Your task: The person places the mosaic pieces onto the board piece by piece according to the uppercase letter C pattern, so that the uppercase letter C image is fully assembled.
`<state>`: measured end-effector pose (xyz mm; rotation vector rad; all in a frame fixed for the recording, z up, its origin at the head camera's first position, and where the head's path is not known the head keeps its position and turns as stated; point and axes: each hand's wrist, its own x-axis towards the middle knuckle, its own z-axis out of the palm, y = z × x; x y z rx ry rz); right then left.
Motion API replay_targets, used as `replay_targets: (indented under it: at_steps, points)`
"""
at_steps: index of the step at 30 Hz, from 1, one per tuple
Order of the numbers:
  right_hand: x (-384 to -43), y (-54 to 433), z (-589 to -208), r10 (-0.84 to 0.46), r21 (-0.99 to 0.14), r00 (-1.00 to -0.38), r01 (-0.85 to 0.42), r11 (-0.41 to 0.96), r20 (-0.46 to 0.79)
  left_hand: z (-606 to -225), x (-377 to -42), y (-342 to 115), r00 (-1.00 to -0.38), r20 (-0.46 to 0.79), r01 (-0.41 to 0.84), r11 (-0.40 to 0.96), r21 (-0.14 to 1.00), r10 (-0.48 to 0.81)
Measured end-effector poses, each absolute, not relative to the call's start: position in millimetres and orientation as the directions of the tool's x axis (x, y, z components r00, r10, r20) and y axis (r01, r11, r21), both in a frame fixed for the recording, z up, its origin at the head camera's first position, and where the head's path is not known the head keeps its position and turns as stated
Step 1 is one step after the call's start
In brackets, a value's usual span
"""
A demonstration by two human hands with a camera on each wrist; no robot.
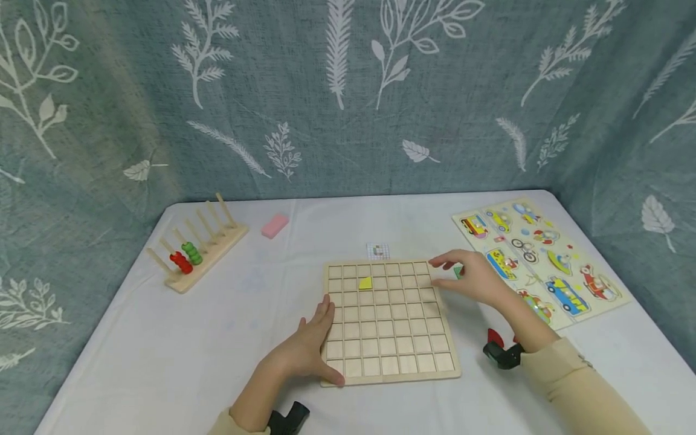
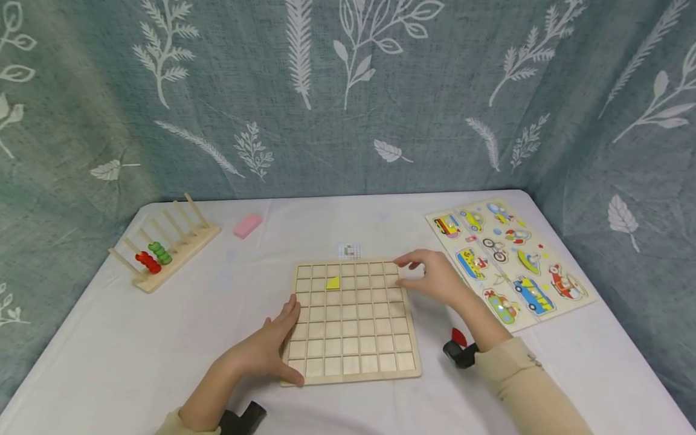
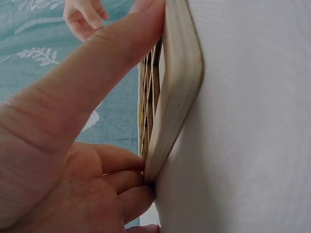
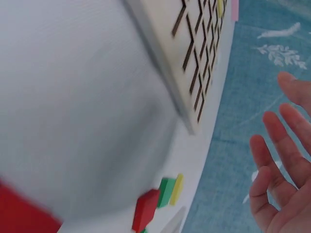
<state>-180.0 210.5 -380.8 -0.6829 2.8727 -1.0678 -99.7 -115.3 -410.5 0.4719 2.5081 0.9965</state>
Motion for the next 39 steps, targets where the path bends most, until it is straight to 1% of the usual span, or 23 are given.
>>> replay_targets:
  at_steps: [9,15,22,29,39]
  points:
    - [-171,235,-385,-0.392,-0.628,-0.913,-0.371,0.684,0.113,-410,-101,-115,-0.866,-0.236,0.158,0.690,0.706,0.440]
    - [-167,243,-386,-0.359,-0.618,-0.929,-0.333,0.712,0.087,-410,-100,-116,-0.865,-0.239,0.161,0.694,0.702,0.442]
    - [-165,252,-390,-0.348,-0.610,-0.934,-0.320,0.725,0.077,-413,-101,-115,-0.858,-0.234,0.172,0.685,0.708,0.457]
    - [-166,259,-395,-0.315,-0.615,-0.949,-0.259,0.745,0.018,-413,-100,-115,-0.861,-0.230,0.170,0.684,0.709,0.453]
    - [-171,266,-398,-0.301,-0.573,-0.952,-0.217,0.790,-0.054,-412,-99,-116,-0.860,-0.229,0.175,0.685,0.707,0.456]
